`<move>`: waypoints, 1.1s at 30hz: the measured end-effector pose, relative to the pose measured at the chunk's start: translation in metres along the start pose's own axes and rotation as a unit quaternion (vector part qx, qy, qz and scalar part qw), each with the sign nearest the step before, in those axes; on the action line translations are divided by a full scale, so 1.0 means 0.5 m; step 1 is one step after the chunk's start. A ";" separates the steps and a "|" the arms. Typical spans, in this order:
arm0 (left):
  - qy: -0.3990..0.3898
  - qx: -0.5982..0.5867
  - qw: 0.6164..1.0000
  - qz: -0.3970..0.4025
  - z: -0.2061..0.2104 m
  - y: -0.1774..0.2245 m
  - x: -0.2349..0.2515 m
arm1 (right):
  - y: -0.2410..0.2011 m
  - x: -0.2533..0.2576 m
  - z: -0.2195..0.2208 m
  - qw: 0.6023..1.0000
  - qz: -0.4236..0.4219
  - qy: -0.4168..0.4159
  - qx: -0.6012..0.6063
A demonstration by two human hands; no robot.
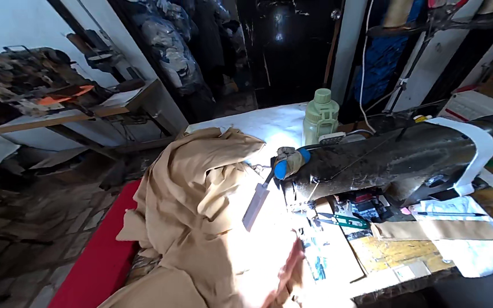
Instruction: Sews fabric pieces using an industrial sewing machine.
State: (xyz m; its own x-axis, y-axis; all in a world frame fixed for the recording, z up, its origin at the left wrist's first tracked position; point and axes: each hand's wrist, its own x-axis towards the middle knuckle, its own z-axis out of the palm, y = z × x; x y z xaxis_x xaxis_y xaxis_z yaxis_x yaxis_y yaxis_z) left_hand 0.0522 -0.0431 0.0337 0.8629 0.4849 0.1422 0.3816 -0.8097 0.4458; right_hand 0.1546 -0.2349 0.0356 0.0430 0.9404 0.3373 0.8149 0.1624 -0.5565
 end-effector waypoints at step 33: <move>0.159 -0.021 0.983 0.087 0.066 -0.019 -0.025 | 0.145 0.023 -0.046 0.969 0.138 0.173 -0.112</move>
State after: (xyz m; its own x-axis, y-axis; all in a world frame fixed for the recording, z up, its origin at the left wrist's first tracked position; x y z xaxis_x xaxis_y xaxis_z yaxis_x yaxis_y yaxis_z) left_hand 0.0486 -0.0522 -0.0015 0.7635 0.4253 0.4861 0.2182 -0.8782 0.4256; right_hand 0.2277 -0.2194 0.0165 0.4357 0.7765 0.4551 0.8485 -0.1855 -0.4957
